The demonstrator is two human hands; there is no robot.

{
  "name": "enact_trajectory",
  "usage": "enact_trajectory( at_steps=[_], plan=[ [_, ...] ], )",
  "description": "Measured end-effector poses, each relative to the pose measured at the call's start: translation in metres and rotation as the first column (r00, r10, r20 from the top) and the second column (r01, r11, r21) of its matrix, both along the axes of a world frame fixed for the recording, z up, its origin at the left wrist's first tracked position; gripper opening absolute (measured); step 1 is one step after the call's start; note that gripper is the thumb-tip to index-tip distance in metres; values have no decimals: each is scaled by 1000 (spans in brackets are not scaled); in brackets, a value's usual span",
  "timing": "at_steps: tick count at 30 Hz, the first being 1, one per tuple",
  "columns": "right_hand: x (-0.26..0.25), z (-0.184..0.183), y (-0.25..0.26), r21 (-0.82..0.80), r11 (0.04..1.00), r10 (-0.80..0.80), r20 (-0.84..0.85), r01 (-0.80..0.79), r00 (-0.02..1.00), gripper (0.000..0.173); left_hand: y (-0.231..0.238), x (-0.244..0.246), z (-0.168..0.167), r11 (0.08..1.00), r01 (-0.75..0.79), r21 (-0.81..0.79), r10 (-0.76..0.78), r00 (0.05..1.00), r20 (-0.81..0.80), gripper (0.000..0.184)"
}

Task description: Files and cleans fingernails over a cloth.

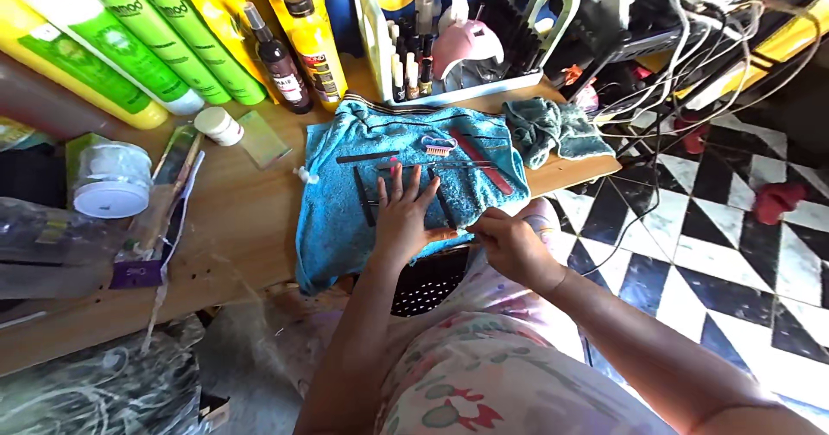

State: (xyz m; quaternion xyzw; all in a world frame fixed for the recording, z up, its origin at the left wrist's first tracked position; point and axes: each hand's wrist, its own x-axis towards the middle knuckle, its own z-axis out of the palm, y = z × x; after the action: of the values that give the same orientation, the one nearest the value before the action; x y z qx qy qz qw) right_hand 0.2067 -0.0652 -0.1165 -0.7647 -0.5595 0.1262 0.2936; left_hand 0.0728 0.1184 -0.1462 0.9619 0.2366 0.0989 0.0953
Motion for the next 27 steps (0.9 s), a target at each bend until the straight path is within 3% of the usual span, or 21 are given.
enact_trajectory(
  at_steps=[3, 5, 7, 9, 11, 12, 14, 15, 17, 19, 27],
  plan=[
    [8, 10, -3, 102, 990, -51, -370, 95, 928, 12, 0, -2, 0, 999, 40, 13, -41, 997, 64, 108],
    [3, 21, -3, 58, 984, -72, -744, 171, 665, 9, -1, -5, 1, 997, 82, 13, -83, 978, 194, 99],
    [-4, 26, -3, 36, 982, -42, -915, 184, 402, 9, -5, -9, 3, 988, 148, -32, -118, 884, 453, 67],
    [-10, 25, -5, 53, 984, 5, -964, 171, 265, 9, -21, -15, 12, 958, 220, -185, -52, 764, 643, 33],
    [-17, 24, -6, 78, 984, 41, -975, 163, 217, 9, -44, -23, 25, 856, 254, -449, 154, 705, 692, 23],
    [-20, 24, -6, 92, 983, 57, -976, 160, 211, 9, -55, -27, 30, 738, 279, -615, 288, 693, 661, 25],
    [-24, 25, -6, 108, 982, 72, -974, 158, 216, 9, -72, -30, 40, 403, 326, -855, 551, 659, 512, 27],
    [-25, 25, -6, 112, 981, 76, -973, 158, 219, 9, -77, -30, 43, 266, 337, -903, 630, 648, 428, 27],
    [-26, 25, -6, 122, 981, 89, -973, 149, 212, 9, -82, -31, 48, 125, 361, -924, 672, 655, 346, 24],
    [-27, 25, -6, 126, 982, 98, -976, 139, 194, 10, -85, -32, 49, 88, 383, -919, 678, 653, 338, 19],
    [-29, 25, -4, 109, 990, 96, -985, 92, 141, 11, -84, -36, 42, 90, 411, -907, 698, 624, 352, 12]
  ],
)
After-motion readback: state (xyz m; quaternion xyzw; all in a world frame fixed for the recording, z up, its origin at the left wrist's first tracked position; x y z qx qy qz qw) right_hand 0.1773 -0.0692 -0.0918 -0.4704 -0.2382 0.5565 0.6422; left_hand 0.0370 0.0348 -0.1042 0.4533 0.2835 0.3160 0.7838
